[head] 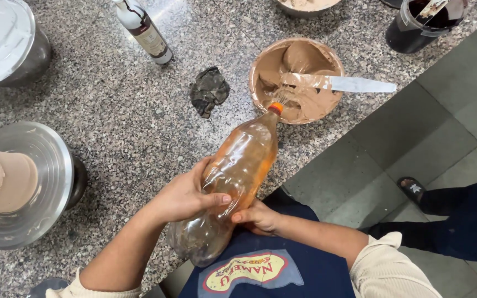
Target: The person pours liquid from a bottle into a bowl of frosting and mixes it with a spatula. After wiping the counter with a cloth, they use a spatula to smooth the frosting on a cake.
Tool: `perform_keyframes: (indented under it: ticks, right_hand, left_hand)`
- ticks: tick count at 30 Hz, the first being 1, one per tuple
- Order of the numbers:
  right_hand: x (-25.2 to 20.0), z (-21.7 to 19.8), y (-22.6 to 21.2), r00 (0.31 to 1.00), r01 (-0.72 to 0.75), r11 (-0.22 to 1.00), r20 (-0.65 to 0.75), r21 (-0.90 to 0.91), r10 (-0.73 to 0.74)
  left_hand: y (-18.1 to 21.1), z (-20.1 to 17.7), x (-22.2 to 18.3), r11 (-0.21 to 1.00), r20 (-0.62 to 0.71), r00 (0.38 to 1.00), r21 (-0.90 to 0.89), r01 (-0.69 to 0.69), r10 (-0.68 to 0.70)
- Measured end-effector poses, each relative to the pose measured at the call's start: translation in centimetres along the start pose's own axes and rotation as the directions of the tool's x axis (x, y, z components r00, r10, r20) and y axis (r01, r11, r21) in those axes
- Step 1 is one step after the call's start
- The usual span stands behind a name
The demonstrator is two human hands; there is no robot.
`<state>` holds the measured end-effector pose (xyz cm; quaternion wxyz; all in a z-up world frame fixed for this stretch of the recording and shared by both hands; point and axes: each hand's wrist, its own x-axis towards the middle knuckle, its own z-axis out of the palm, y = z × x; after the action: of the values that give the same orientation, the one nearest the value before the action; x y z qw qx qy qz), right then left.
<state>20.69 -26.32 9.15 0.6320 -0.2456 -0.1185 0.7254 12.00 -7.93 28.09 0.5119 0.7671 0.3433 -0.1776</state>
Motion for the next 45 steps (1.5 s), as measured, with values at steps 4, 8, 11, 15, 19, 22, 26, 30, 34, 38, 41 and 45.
perform_keyframes:
  ticks: [4,8,11,15,19,22,26,30,34,38,41,45]
  right_hand:
    - [0.3,-0.1,0.1,1.000,-0.004,1.000,0.000,0.021,0.004]
    - [0.4,-0.3,0.2,1.000,-0.004,1.000,-0.002,0.004,0.004]
    - [0.5,-0.4,0.2,1.000,-0.008,1.000,0.006,-0.008,0.008]
    - [0.6,-0.2,0.0,1.000,-0.026,0.999,0.003,-0.019,0.026]
    - [0.7,0.0,-0.3,0.999,-0.039,0.997,0.014,-0.069,0.040]
    - [0.8,0.3,-0.3,1.000,-0.024,0.996,0.008,-0.081,0.024]
    - [1.2,0.7,-1.1,0.999,0.020,0.967,-0.042,-0.255,-0.032]
    - [1.4,1.5,-2.1,0.999,0.018,0.902,-0.028,-0.432,-0.033]
    - [2.3,2.9,-2.7,0.999,0.009,0.872,-0.037,-0.490,-0.031]
    - [4.4,4.0,-3.4,0.972,0.193,0.460,0.104,-0.867,-0.212]
    - [6.3,5.5,-3.2,0.980,0.017,0.301,-0.044,-0.953,-0.195]
    - [8.6,7.1,-3.3,0.941,0.106,0.113,0.063,-0.988,-0.332]
  left_hand:
    - [-0.7,0.0,0.4,0.998,0.014,0.999,-0.055,-0.041,0.041]
    - [-1.1,-0.1,0.6,0.996,0.017,0.998,-0.060,-0.064,0.066]
    - [-1.1,-0.3,0.5,0.998,0.017,0.999,-0.050,-0.049,0.050]
    - [-1.1,-0.5,0.1,0.996,0.025,0.999,-0.081,-0.044,0.046]
    - [-1.4,-0.7,-0.1,0.999,0.014,0.999,0.006,-0.040,0.040]
    - [-2.3,-0.7,0.1,0.997,0.005,0.997,0.027,-0.074,0.074]
    - [-4.3,-0.2,0.1,0.978,-0.024,0.983,-0.097,-0.186,0.184]
    - [-6.3,1.1,0.2,0.948,-0.130,0.946,-0.077,-0.308,0.297]
    - [-8.1,2.6,-0.1,0.967,-0.326,0.911,0.070,-0.243,0.252]
    - [-11.8,4.1,-0.5,0.952,-0.531,0.801,0.036,-0.305,0.277]
    - [-14.5,3.6,0.4,0.814,-0.637,0.699,-0.188,-0.549,0.325]
    - [-16.9,1.8,1.2,0.724,-0.658,0.683,-0.297,-0.622,0.318]
